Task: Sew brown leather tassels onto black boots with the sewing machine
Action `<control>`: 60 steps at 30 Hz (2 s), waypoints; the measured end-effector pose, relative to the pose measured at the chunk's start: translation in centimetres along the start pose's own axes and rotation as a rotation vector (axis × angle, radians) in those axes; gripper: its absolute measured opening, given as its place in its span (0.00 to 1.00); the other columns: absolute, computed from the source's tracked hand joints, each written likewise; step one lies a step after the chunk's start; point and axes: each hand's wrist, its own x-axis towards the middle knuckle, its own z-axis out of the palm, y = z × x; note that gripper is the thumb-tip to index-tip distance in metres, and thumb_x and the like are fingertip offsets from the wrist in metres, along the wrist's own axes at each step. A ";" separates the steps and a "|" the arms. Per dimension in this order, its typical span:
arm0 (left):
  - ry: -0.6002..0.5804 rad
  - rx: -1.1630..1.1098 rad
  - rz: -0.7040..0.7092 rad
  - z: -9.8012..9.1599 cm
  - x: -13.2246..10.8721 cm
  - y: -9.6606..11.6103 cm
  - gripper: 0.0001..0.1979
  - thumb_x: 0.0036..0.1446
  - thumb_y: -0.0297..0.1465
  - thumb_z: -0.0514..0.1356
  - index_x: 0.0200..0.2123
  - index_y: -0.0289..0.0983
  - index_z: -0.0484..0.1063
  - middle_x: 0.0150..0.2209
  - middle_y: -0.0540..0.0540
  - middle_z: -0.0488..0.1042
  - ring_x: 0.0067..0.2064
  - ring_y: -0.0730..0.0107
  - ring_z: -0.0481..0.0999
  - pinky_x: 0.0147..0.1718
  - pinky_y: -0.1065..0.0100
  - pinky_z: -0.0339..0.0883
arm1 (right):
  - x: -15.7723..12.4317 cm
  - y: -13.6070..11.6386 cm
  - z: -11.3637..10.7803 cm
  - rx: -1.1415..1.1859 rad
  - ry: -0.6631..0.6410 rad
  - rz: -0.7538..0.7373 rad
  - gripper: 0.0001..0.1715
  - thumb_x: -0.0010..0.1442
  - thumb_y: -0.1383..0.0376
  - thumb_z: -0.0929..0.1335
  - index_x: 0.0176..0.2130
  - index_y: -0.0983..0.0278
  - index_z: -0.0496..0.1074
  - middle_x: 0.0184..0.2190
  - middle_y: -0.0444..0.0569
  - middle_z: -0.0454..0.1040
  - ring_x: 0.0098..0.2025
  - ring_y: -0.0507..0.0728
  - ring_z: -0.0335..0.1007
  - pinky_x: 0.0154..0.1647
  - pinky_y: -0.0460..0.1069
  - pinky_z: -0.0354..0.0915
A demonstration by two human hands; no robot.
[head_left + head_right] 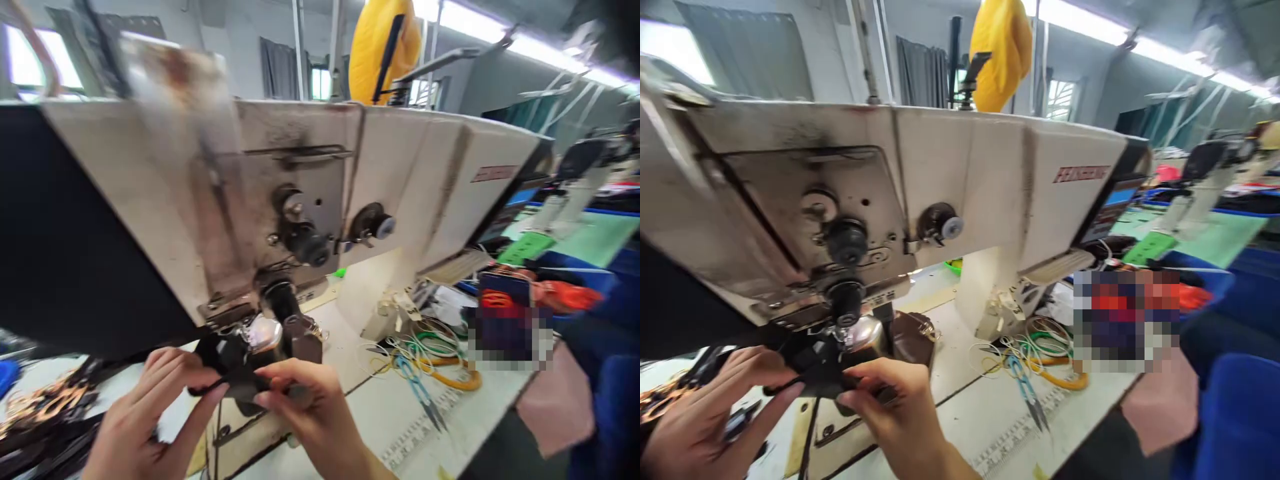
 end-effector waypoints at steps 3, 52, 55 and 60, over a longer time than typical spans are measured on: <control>-0.095 0.074 0.014 -0.8 0.9 0.6 0.02 0.64 0.31 0.60 0.39 0.42 0.68 0.31 0.55 0.74 0.32 0.75 0.74 0.36 0.74 0.67 | 0.5 -1.4 -0.4 0.027 -0.052 0.052 0.04 0.57 0.65 0.76 0.35 0.62 0.82 0.28 0.44 0.79 0.29 0.51 0.77 0.30 0.40 0.71; -0.116 -0.089 -0.040 0.5 2.4 3.2 0.06 0.63 0.27 0.61 0.39 0.46 0.72 0.32 0.57 0.78 0.36 0.73 0.78 0.38 0.74 0.72 | 2.8 -5.0 -1.0 0.181 -0.102 0.206 0.07 0.52 0.61 0.79 0.30 0.61 0.82 0.25 0.43 0.78 0.26 0.50 0.72 0.28 0.40 0.72; -0.158 -0.108 -0.046 0.4 2.3 3.2 0.07 0.64 0.26 0.59 0.40 0.46 0.70 0.33 0.59 0.78 0.39 0.74 0.80 0.52 0.69 0.70 | 2.6 -4.5 -0.8 0.244 -0.055 0.265 0.09 0.48 0.62 0.81 0.29 0.62 0.82 0.25 0.44 0.79 0.26 0.51 0.74 0.28 0.41 0.72; -0.237 -0.119 -0.003 0.2 2.4 3.2 0.11 0.64 0.23 0.58 0.42 0.47 0.69 0.36 0.63 0.78 0.35 0.81 0.78 0.61 0.70 0.60 | 2.5 -4.5 -0.9 0.227 -0.072 0.255 0.10 0.48 0.63 0.81 0.25 0.63 0.80 0.22 0.43 0.77 0.23 0.48 0.69 0.25 0.39 0.69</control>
